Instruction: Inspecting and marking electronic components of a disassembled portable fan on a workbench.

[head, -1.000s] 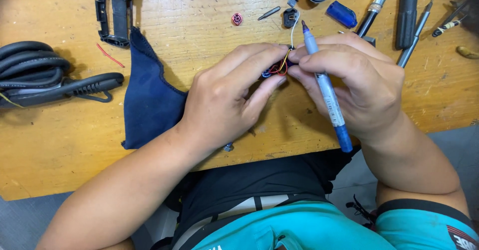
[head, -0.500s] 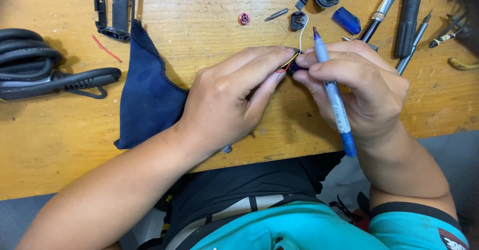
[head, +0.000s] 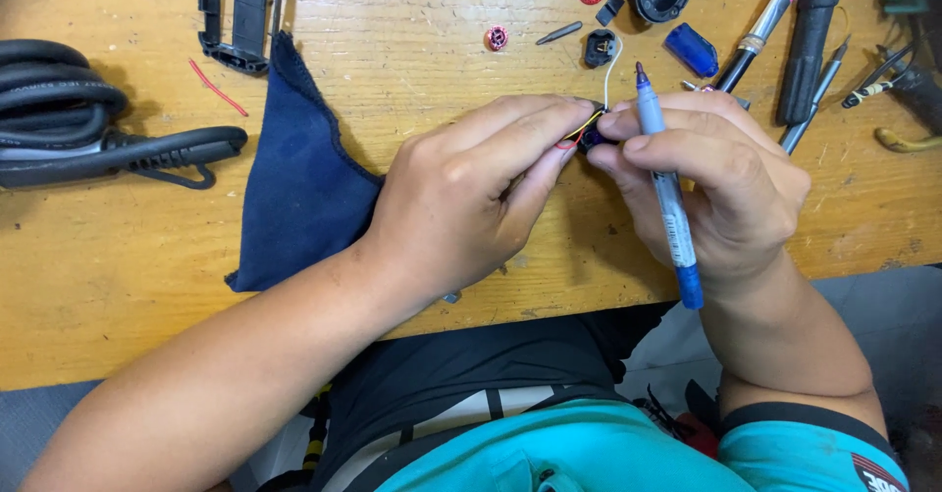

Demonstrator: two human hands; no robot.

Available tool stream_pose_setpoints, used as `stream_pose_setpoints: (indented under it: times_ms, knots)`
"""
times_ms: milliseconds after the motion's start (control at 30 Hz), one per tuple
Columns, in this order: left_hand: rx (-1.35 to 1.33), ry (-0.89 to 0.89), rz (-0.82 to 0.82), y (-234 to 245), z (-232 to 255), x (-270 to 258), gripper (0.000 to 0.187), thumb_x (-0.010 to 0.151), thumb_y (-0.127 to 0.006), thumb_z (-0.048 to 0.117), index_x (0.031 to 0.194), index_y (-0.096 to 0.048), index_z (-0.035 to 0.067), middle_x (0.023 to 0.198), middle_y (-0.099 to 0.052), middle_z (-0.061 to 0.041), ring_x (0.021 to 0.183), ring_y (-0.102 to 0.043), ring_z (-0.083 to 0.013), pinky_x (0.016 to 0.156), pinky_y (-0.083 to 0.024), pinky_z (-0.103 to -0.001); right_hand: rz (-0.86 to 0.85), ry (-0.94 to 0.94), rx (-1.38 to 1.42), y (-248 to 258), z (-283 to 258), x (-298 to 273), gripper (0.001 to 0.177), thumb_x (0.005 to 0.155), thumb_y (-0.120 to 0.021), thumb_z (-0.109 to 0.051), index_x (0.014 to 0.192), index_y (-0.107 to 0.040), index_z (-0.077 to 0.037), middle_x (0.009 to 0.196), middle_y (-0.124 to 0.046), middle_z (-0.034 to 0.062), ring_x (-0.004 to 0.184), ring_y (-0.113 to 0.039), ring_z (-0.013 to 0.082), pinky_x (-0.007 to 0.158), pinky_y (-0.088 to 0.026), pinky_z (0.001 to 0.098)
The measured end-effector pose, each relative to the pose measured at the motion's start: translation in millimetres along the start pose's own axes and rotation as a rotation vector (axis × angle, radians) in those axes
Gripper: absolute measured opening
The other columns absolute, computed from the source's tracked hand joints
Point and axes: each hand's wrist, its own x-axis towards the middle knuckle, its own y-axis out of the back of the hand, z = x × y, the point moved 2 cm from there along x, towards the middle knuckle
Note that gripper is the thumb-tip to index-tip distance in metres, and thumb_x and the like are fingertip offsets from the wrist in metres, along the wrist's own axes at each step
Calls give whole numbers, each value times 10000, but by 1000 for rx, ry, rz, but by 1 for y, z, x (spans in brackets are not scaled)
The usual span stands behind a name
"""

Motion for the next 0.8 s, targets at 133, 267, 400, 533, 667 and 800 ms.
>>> stream_pose_setpoints:
  times_ms: [133,267,400,533,667,800]
  knots:
    - [27,3,7,-1,0,-1,240,1204,-721,22,1442,-756,30,1388,-841,-126,1270,-849,-288,1023,-727,-427,-7,12,8,0,1,-1,326,1104,-924,165,1230,-634,84,1153,-810,377,1109,-857,481,990,-712,542]
    - [36,3,8,-1,0,-1,247,1208,-711,30,1451,-755,39,1393,-842,-115,1269,-850,-281,999,-737,-422,-25,33,-37,1,-6,4,253,1116,-899,175,1204,-678,88,1168,-811,359,1101,-853,503,992,-710,562]
    - [40,6,10,-1,1,-1,239,1210,-702,36,1442,-758,42,1386,-844,-111,1267,-851,-277,998,-732,-417,-33,24,-35,1,-5,3,270,1131,-897,141,1230,-652,86,1185,-816,397,1114,-859,504,978,-704,552]
    - [50,1,12,-1,0,-1,235,1211,-704,41,1438,-763,43,1380,-849,-104,1267,-852,-268,991,-731,-412,-47,34,-20,3,-3,4,258,1124,-891,138,1213,-652,96,1175,-806,408,1112,-852,513,970,-709,564]
    - [45,-8,11,0,0,0,242,1199,-739,25,1440,-762,22,1377,-851,-130,1261,-858,-285,1013,-742,-422,-60,42,-19,6,-2,1,326,1112,-929,118,1244,-631,99,1201,-790,419,1125,-856,530,1004,-727,593]
    - [49,7,1,-2,0,-1,254,1201,-740,34,1454,-756,42,1390,-847,-119,1266,-853,-275,1022,-731,-415,-50,55,-52,9,4,-7,381,1103,-978,96,1275,-638,95,1229,-801,385,1144,-867,500,1040,-731,577]
